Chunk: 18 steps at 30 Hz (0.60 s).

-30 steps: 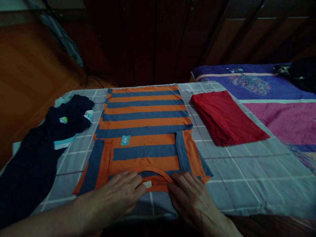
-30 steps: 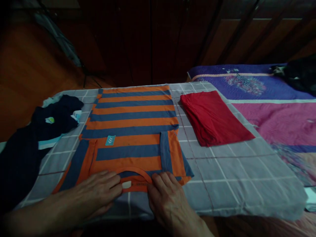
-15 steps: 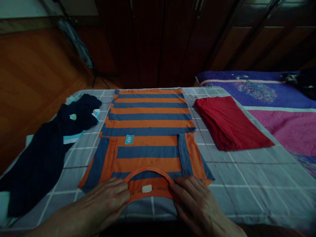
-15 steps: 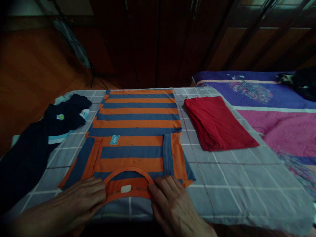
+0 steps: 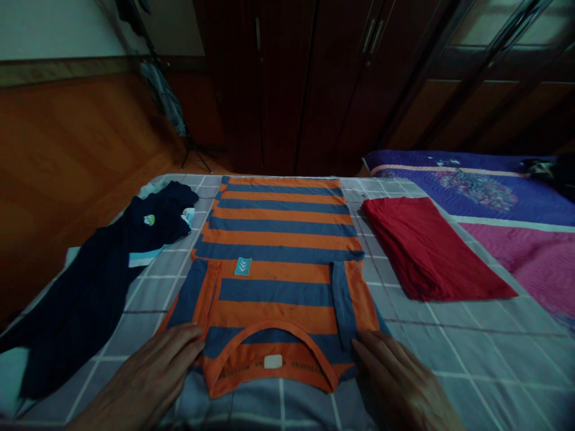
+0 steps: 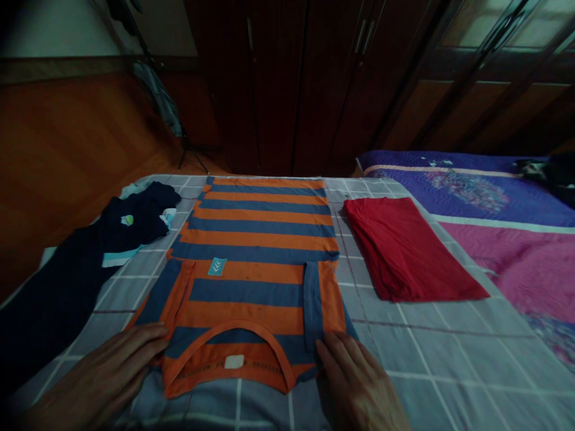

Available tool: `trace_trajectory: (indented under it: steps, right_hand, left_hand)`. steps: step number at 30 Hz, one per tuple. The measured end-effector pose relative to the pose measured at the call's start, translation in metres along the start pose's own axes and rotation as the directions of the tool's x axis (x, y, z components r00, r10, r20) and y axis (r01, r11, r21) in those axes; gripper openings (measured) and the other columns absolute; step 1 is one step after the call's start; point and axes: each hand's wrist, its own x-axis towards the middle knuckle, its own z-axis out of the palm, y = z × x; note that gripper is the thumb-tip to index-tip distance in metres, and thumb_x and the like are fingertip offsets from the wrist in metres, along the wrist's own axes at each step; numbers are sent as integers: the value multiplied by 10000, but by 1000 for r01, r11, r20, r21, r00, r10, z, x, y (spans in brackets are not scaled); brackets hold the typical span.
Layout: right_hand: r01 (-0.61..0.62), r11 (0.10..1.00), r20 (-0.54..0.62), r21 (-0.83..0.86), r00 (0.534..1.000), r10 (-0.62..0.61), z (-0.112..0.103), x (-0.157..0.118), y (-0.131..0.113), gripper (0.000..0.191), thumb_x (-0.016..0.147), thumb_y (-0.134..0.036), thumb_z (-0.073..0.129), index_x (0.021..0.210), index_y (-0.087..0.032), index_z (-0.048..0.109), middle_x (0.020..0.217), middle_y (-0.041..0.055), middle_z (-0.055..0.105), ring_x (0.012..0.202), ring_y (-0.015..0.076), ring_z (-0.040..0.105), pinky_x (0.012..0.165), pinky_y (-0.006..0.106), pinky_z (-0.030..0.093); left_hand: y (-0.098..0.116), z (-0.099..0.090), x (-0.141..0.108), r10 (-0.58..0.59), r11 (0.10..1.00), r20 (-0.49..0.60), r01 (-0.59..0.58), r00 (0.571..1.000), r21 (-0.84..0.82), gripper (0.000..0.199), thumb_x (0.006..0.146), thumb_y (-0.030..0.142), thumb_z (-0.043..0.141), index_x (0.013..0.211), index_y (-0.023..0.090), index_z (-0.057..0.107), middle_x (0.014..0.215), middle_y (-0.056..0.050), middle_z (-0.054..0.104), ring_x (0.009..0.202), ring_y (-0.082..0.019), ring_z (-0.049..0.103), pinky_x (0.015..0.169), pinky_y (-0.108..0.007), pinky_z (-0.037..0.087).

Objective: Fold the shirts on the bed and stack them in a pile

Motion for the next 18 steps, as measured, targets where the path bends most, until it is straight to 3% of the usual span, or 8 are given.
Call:
trace_trajectory:
  steps: [7, 9, 13, 18]
  right_hand:
    - [31, 999, -70, 6, 997, -30, -6, 12, 3, 561, 753, -58, 401, 1273, -226, 528, 1109, 90, 651, 979, 247, 613, 741, 348, 549]
    - [9, 1000, -49, -15, 999, -10, -4, 16, 4, 489, 779, -56, 384, 1213, -190, 564, 1059, 101, 655, 943, 234, 616, 737, 342, 544]
    - [26, 999, -61, 25, 998, -25, -5, 28, 9, 334, 864, -74, 353, 1030, -172, 626, 931, 86, 659, 853, 187, 621, 702, 290, 531]
    - [-26, 994, -77, 110, 996, 35, -29, 46, 13, 311, 883, -42, 371, 886, -191, 644, 869, 50, 664, 811, 147, 627, 724, 252, 508]
  left_hand:
    - [-5, 15, -21, -147, 989, 100, 148, 984, -5, 603, 808, 50, 377, 1342, 321, 450, 1258, -8, 596, 1120, -174, 569, 938, -273, 455]
    - [-7, 19, -21, -169, 986, 57, 169, 984, 3, 565, 826, 50, 365, 1312, 309, 488, 1224, -11, 617, 1101, -173, 582, 939, -277, 460]
    - [-14, 15, -11, -102, 994, -83, 104, 991, 19, 400, 828, 70, 391, 1098, 234, 636, 1111, -30, 679, 1018, -168, 633, 915, -265, 485]
    - [-28, -1, -6, -75, 997, -121, 70, 990, -44, 356, 803, 98, 436, 1034, 242, 665, 1034, -5, 716, 921, -142, 680, 839, -210, 529]
